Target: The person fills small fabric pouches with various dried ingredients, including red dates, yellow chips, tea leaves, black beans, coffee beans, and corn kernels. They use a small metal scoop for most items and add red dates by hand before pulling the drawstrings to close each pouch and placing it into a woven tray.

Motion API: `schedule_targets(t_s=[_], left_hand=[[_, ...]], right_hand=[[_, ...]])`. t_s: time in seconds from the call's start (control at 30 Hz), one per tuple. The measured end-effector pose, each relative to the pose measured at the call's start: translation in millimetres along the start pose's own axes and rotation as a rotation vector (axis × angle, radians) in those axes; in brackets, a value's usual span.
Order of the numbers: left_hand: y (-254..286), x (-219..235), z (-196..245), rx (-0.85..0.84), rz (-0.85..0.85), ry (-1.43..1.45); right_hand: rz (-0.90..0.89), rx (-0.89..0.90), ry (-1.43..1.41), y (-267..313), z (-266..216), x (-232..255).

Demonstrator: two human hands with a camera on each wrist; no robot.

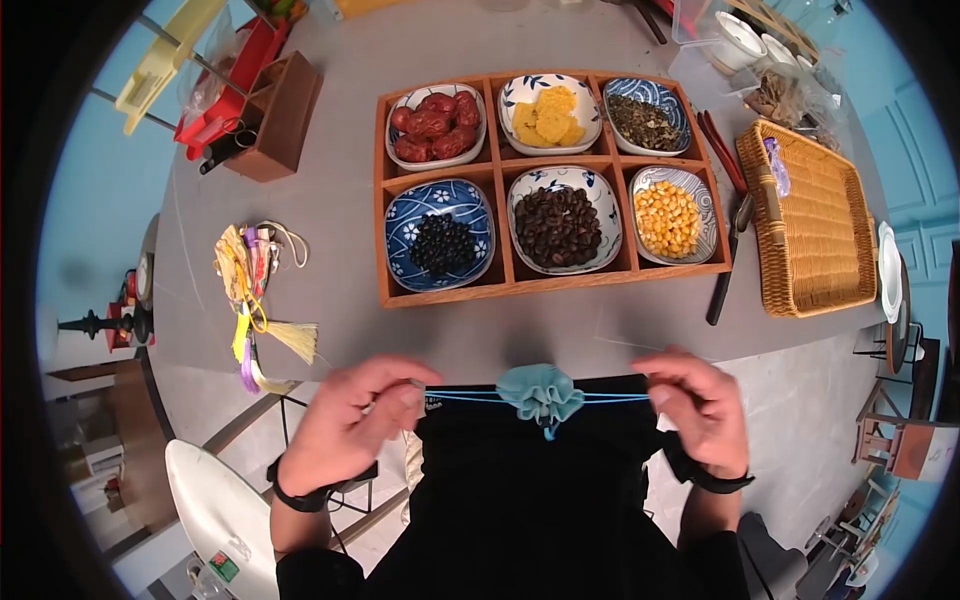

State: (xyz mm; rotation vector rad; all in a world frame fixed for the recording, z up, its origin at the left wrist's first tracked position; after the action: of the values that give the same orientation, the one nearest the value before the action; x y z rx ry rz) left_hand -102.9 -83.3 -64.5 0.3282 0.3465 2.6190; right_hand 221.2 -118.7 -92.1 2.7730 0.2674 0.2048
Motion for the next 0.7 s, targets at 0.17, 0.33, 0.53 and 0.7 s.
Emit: schedule_targets(t_s=[0.17, 0.33, 0.53, 0.7], left_hand=[[3, 0, 3, -0.083, 0.020, -0.045], [-16, 2, 63, -0.177, -0.035, -0.146], [-58, -25, 108, -0.417, -0.357, -0.347], [-75, -43, 120, -0.395, -0.500, -0.290]], right_hand=[[0.037, 0.098, 0.130, -1, -17, 10], [0.119, 0.420, 0.422, -16, -93, -3], [0.016, 0.628, 0.464, -30, -140, -37], [0.026, 0.747, 0.373, -32, -136, -30]])
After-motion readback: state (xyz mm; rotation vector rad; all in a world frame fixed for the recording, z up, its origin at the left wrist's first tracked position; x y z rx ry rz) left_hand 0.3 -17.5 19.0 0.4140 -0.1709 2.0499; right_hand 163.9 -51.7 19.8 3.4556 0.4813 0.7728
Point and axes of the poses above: each hand's wrist, its own y-axis away from the middle knuckle, its own x-axis out of the back of the hand, z = x × y, the point moved 3 cm from there along -y, towards the middle knuckle, and after that the axes turned 8 degrees about -x, right-handed, at the moved point
